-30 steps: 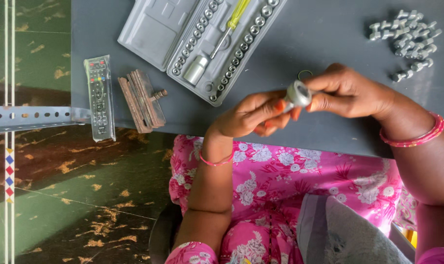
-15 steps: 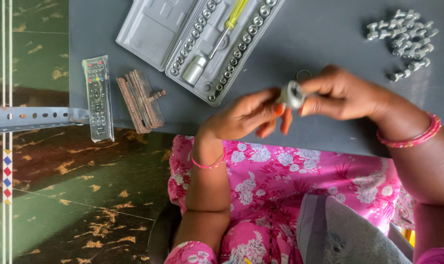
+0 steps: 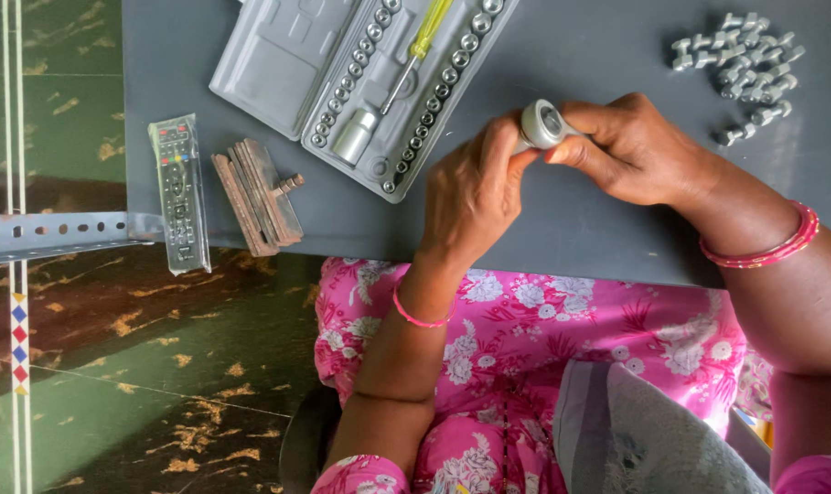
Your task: The person selects socket bits from a case, attaches one to a screwdriver, and then assembles a ratchet with a socket. They test the ratchet mechanism and place the assembled tools back into the case.
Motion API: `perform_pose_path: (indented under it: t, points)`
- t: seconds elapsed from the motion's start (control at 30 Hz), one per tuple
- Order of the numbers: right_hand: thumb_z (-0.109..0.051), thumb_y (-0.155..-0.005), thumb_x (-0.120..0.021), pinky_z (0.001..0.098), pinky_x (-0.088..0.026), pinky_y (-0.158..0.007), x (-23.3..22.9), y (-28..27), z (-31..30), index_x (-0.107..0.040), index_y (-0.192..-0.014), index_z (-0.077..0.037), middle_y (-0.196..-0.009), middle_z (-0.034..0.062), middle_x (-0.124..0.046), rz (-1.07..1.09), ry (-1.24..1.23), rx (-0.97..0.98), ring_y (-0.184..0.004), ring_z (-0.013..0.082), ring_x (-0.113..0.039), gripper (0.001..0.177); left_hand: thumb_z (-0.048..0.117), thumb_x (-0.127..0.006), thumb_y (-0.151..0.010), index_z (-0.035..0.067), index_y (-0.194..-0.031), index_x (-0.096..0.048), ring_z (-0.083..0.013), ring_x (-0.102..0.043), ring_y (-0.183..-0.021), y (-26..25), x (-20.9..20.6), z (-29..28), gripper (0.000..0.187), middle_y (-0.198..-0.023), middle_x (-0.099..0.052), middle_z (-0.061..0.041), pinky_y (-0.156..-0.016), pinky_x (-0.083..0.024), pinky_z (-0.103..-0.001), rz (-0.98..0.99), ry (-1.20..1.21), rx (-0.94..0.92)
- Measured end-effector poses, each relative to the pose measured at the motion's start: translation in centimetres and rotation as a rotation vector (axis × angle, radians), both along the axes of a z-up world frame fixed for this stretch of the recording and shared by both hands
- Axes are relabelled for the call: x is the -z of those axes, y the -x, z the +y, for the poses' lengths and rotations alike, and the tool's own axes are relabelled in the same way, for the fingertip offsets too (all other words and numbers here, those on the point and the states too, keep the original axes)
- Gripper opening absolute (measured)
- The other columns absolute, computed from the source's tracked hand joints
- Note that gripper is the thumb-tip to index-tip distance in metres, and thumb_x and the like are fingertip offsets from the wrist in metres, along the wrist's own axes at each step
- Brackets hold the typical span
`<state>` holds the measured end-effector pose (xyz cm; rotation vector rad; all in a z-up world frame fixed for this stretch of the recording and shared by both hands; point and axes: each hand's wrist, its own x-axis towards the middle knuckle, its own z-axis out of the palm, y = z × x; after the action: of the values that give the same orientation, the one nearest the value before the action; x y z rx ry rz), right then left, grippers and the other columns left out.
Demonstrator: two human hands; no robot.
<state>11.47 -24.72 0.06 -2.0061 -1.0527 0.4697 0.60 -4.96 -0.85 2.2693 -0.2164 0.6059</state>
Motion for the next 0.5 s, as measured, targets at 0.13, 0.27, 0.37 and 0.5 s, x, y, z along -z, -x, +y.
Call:
perform_pose_path:
  t: [0.13, 0.27, 0.37, 0.5]
  points:
    - [-0.034, -0.105, -0.057, 0.0341, -0.052, -0.065, -0.5, 0.4, 0.7, -0.067, -0.119, -0.004, -0.081, 0.0106, -0.070, 0.100, -0.051, 0.014, -0.069, 0.0188, -0.066, 0.035, 0.021, -0.054, -0.113, 0.008, -0.122, -0.054, -0.0301, -0.067, -0.091, -0.7, -0.2, 0.1, 0.015, -0.102, -0.067, -0.011, -0.079, -0.051, -0.038, -0.079, 0.043, -0.024]
    - [-0.032, -0.102, -0.058, 0.0325, -0.055, -0.068, -1.2, 0.2, 0.7, -0.068, -0.114, -0.003, -0.087, 0.0107, -0.075, 0.153, -0.052, -0.142, -0.075, 0.0187, -0.073, 0.032, 0.025, -0.046, -0.121, 0.002, -0.119, -0.059, -0.0118, -0.052, -0.071, -0.1, -1.1, 3.3, 0.027, -0.082, -0.058, -0.005, -0.066, -0.043, -0.025, 0.450, 0.695, 0.494]
    - [-0.030, -0.099, -0.062, 0.0319, -0.055, -0.066, -1.5, 0.5, 0.7, -0.069, -0.107, -0.003, -0.085, 0.0099, -0.076, 0.177, -0.115, -0.357, -0.074, 0.0204, -0.075, 0.029, 0.031, -0.042, -0.116, 0.001, -0.126, -0.055, -0.0044, -0.042, -0.065, 0.6, -1.5, 5.7, 0.034, -0.087, -0.056, -0.002, -0.062, -0.036, -0.022, 0.844, 1.009, 1.024]
    - [-0.029, -0.102, -0.060, 0.0280, -0.058, -0.065, -2.1, 0.4, 0.2, -0.067, -0.102, -0.005, -0.089, 0.0049, -0.079, 0.282, -0.274, -0.527, -0.077, 0.0188, -0.080, 0.025, 0.032, -0.045, -0.114, 0.001, -0.127, -0.054, -0.0041, -0.037, -0.057, 1.2, -0.7, 4.6, 0.035, -0.081, -0.053, -0.001, -0.052, -0.031, -0.020, 0.931, 1.214, 1.174]
